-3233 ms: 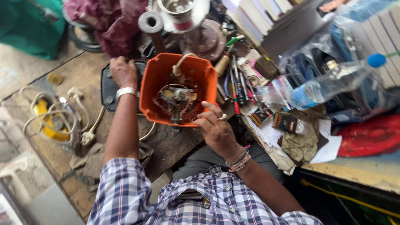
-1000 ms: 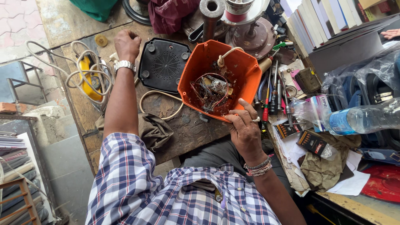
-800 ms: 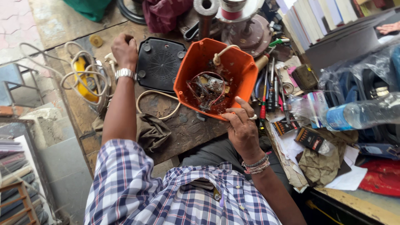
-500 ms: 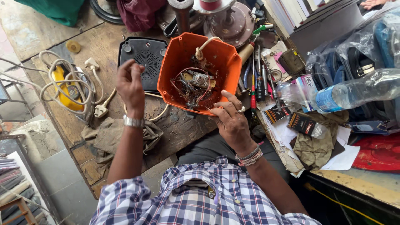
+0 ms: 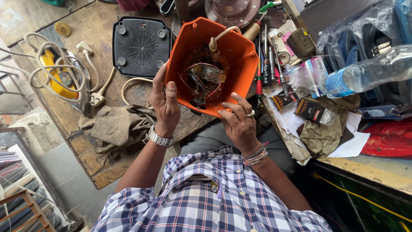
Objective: The person wipes a small orange and black appliance with a cloth, then uses a screwdriver to remove several screws from the bottom cover. The cover is lifted off, revealing the internal components, which are briefly inspected.
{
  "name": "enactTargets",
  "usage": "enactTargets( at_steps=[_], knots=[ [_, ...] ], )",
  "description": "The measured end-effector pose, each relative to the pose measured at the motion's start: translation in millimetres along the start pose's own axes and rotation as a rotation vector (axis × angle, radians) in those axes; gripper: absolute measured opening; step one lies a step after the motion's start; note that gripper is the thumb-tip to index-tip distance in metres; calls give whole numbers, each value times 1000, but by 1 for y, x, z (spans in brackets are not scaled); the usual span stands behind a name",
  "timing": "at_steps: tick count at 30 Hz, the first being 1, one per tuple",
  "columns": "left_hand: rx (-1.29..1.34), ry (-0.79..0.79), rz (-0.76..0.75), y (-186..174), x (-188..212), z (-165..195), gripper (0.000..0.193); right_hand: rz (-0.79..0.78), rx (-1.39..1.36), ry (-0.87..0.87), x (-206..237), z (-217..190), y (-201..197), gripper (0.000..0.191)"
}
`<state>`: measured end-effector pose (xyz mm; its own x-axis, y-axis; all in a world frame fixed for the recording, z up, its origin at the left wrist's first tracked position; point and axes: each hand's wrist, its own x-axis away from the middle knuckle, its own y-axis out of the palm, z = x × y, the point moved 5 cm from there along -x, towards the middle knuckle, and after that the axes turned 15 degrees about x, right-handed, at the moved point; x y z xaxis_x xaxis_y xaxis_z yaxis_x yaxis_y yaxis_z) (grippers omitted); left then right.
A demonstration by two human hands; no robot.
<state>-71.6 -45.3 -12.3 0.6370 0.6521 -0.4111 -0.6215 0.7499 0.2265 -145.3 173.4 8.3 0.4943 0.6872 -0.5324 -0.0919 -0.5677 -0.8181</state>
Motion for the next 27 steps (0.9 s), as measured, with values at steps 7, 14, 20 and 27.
enactTargets(
  at_steps=[7, 14, 20, 27],
  knots=[
    [-5, -48, 2, -2, -5, 3, 50, -31, 2, -24, -2, -1, 0, 30],
    [-58, 9, -8, -2, -7, 6, 48, -3, -13, -26, -2, -1, 3, 29],
    [-136, 12, -6, -2, -5, 5, 50, 11, -3, -31, 1, 0, 6, 29],
    [-91, 37, -6, -1, -3, -2, 50, 23, 0, -30, 1, 1, 7, 28]
  ],
)
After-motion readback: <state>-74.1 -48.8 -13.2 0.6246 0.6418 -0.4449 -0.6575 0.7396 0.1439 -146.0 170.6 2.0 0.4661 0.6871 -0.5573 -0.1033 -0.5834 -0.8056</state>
